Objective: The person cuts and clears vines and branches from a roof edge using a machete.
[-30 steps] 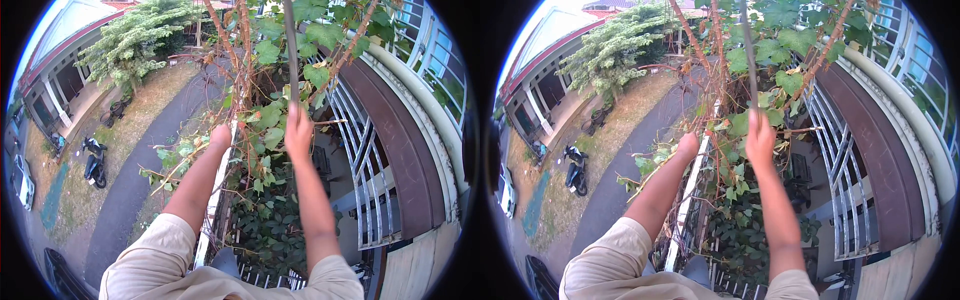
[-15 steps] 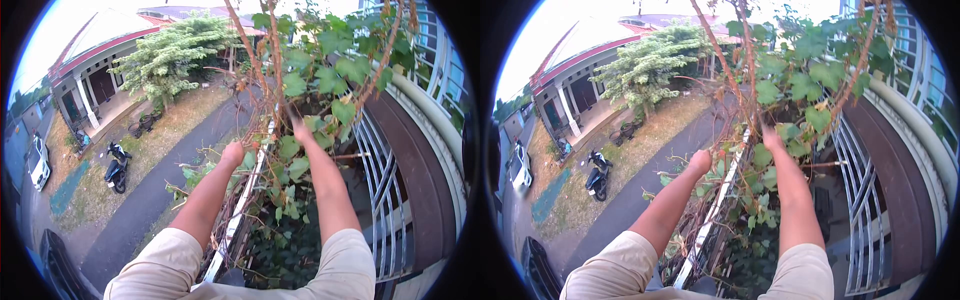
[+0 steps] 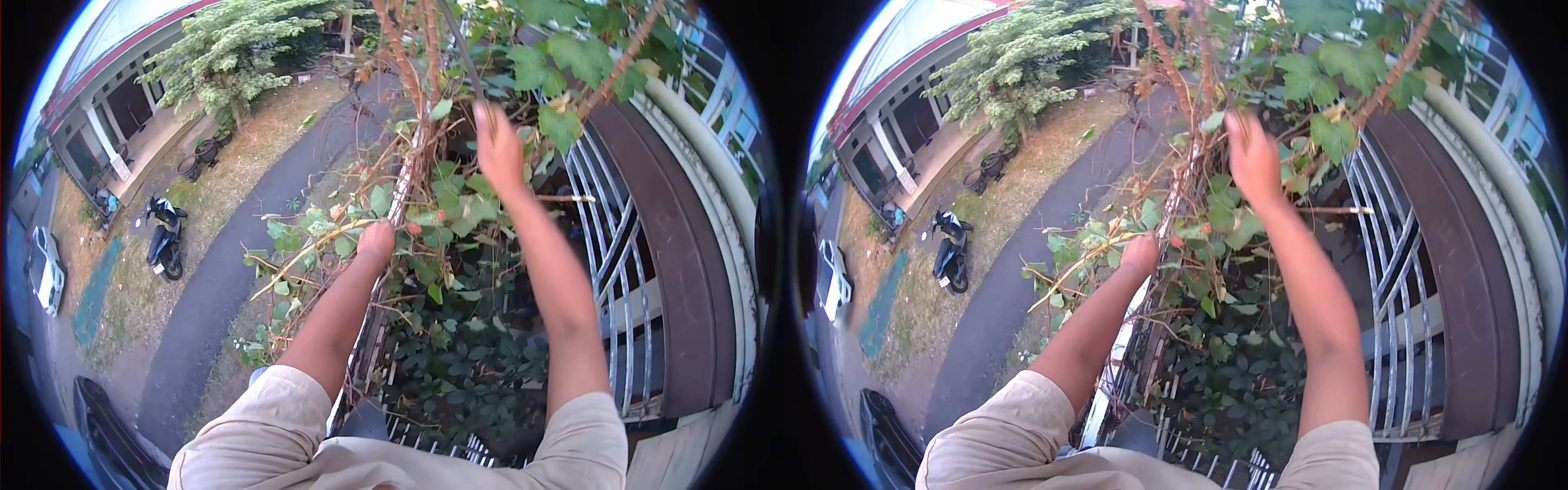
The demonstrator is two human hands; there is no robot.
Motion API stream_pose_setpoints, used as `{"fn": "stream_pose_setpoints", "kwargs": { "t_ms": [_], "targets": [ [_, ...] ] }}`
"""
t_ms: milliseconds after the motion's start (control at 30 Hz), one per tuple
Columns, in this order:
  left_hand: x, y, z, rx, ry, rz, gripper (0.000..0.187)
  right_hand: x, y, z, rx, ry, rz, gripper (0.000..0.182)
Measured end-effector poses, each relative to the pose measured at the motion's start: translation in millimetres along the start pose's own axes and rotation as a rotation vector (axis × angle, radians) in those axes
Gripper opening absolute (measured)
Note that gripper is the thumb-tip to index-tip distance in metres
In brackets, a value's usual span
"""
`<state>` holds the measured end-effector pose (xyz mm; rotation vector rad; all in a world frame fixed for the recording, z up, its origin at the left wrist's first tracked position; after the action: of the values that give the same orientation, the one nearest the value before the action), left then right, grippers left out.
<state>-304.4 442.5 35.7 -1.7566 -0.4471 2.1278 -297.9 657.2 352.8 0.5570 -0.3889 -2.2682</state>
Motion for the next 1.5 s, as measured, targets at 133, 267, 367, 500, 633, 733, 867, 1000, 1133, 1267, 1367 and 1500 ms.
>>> {"fn": "stream_pose_setpoints", "kwargs": {
  "t_ms": [133,267,367,500,633,733,867,1000,1133,1267,1367,1500],
  "targets": [
    [-17.2,-15.3,-5.5,-0.046,-0.011,0.035,0.023,-14.9,154.7,85.3,-0.506,-0.126,0.153,0.039],
    [-24.9,-3.6,-3.2,0.017,-0.098,0.041,0.028,25.9,175.1,89.2,-0.771,-0.226,0.175,0.041],
    [-61.9,-26.6,-7.6,0.004,-0.027,0.056,0.029,94.6,45.3,67.4,-0.507,0.206,-0.061,0.052],
    [-82.4,-22.5,11.0,0.075,-0.067,0.060,0.027,113.9,-228.3,20.9,0.501,0.705,-0.902,0.039],
    [-47.1,-25.0,-17.6,0.050,0.032,0.013,0.023,98.2,-185.6,11.6,-0.211,0.752,-0.844,0.033],
    [5.7,-26.9,-14.5,0.070,0.069,-0.004,0.022,74.5,-73.0,40.9,-0.028,0.514,-0.607,0.059],
    [25.3,-20.4,-15.1,0.031,-0.021,0.014,0.021,63.2,88.9,76.3,-0.429,0.243,-0.159,0.048],
    [-8.1,1.0,-14.4,0.037,-0.020,0.058,0.022,54.3,142.0,105.9,-0.835,-0.069,-0.057,0.039],
    [-50.3,43.9,3.8,0.044,-0.037,0.087,0.030,64.9,1.5,92.3,-0.274,0.095,-0.008,0.035],
    [-108.8,30.4,1.5,0.097,0.006,0.068,0.032,45.9,-339.7,-48.0,0.227,0.990,-0.855,0.049],
    [-62.7,43.9,14.9,0.046,0.006,0.045,0.030,-74.3,-380.6,-168.3,1.021,1.268,-0.796,0.047],
    [8.8,32.4,-7.5,-0.001,0.011,-0.079,0.023,-137.7,-352.8,-234.1,1.492,0.954,-0.416,0.055]
  ]
}}
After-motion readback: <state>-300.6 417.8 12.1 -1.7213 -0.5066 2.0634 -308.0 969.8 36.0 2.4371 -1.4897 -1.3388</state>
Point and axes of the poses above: each hand's wrist, its own z-axis towards the middle knuckle, its own x-axis out of the palm, y = z × x, the point moved 4 cm from there along z, towards the middle knuckle, and after that the axes turned 9 degrees about -y, right-handed, at the moved point
